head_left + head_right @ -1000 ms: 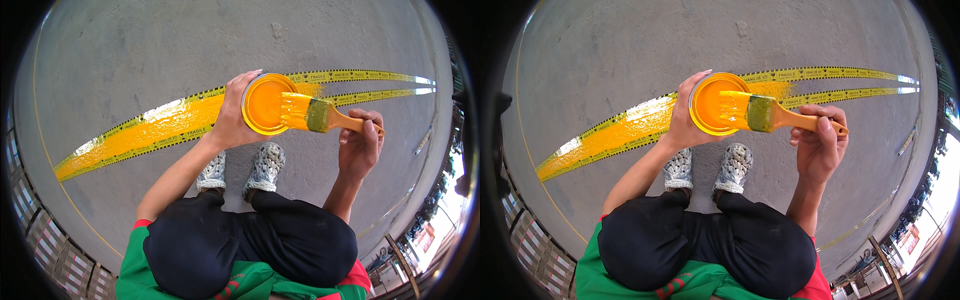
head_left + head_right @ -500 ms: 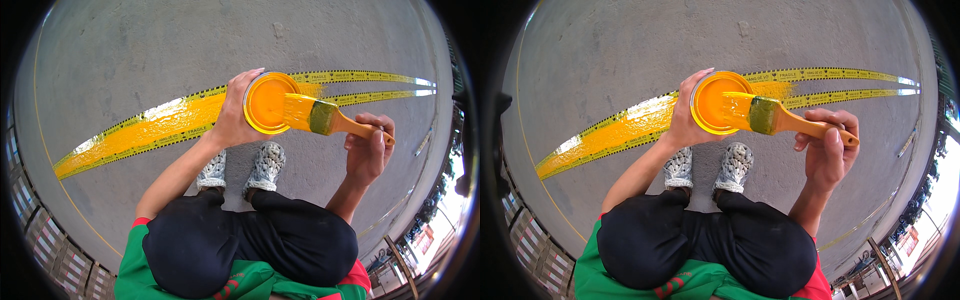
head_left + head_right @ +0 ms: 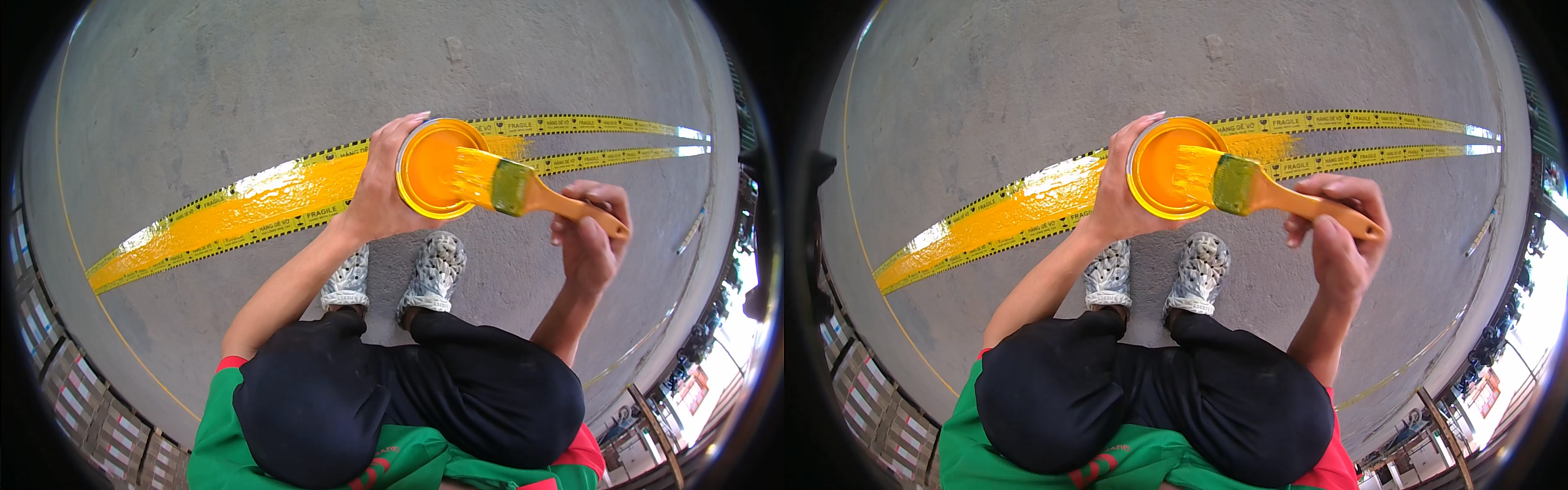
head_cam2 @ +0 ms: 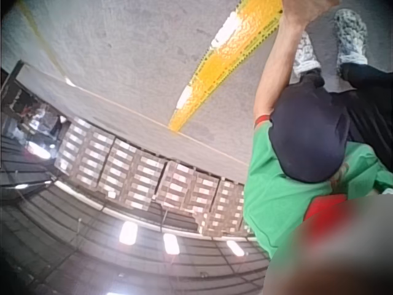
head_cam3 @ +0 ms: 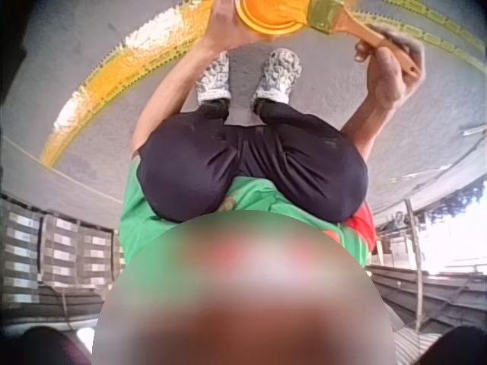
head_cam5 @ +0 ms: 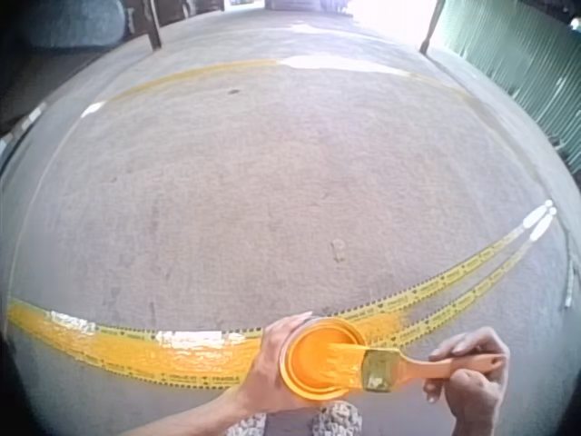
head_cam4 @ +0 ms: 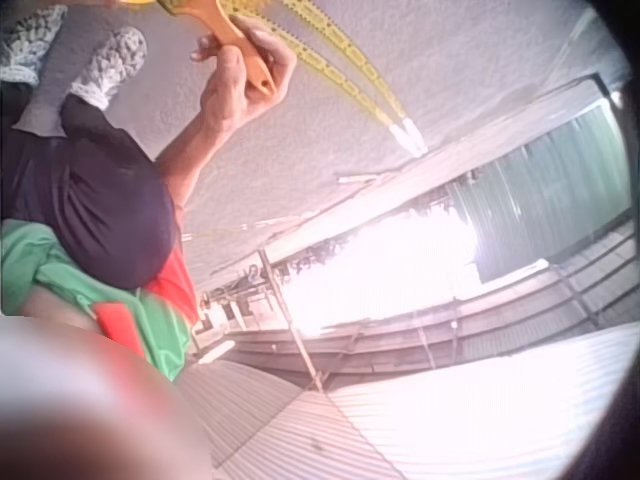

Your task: The person paints a yellow line on a concrete floor using a paintbrush and a small paint can. They repeatedly dip the brush into the can and apply paint along a taped guide to create a continuous line.

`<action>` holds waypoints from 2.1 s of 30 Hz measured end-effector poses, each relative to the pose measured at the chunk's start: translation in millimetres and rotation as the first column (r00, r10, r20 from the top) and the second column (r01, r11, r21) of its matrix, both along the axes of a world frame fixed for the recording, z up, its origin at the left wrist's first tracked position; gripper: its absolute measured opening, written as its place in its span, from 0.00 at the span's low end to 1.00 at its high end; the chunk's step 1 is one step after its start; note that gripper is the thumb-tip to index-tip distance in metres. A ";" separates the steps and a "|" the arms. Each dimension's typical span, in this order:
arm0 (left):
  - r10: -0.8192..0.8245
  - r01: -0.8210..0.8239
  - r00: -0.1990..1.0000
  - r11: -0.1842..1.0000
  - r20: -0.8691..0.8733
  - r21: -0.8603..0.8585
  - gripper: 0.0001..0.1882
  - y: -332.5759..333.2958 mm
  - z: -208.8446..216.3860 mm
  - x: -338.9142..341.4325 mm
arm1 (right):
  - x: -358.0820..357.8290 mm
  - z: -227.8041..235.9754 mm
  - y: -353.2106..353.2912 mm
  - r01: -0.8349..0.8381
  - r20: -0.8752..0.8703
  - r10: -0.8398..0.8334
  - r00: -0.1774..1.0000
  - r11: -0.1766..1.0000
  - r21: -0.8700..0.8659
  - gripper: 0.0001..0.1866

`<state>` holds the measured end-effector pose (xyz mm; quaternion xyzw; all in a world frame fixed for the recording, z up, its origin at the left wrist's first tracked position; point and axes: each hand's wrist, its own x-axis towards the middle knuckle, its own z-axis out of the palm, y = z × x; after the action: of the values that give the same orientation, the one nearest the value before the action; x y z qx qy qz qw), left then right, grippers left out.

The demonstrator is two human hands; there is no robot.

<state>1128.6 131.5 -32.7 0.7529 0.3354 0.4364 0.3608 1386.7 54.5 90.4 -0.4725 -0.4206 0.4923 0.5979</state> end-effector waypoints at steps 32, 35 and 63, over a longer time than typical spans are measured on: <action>0.039 -0.041 0.999 0.997 -0.030 -0.061 0.61 -6.9 -10.5 0.0 | 10.7 -88.7 -14.7 -0.012 -0.483 -0.098 0.870 0.976 -0.219 0.12; 0.048 -0.050 0.999 0.996 -0.025 -0.075 0.62 -5.4 -16.2 -0.3 | 18.6 -92.1 -17.4 -0.014 -0.473 -0.082 0.877 0.981 -0.196 0.12; 0.327 -0.348 0.925 0.933 -0.194 -0.087 0.62 -7.7 2.0 -76.7 | -73.0 -173.2 -15.2 -0.037 0.830 0.005 0.558 0.999 0.019 0.11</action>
<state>1051.9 123.7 -30.7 0.6964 0.5163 0.4029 0.2935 1313.7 39.3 -82.8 -0.6330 -0.6662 0.2126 0.3321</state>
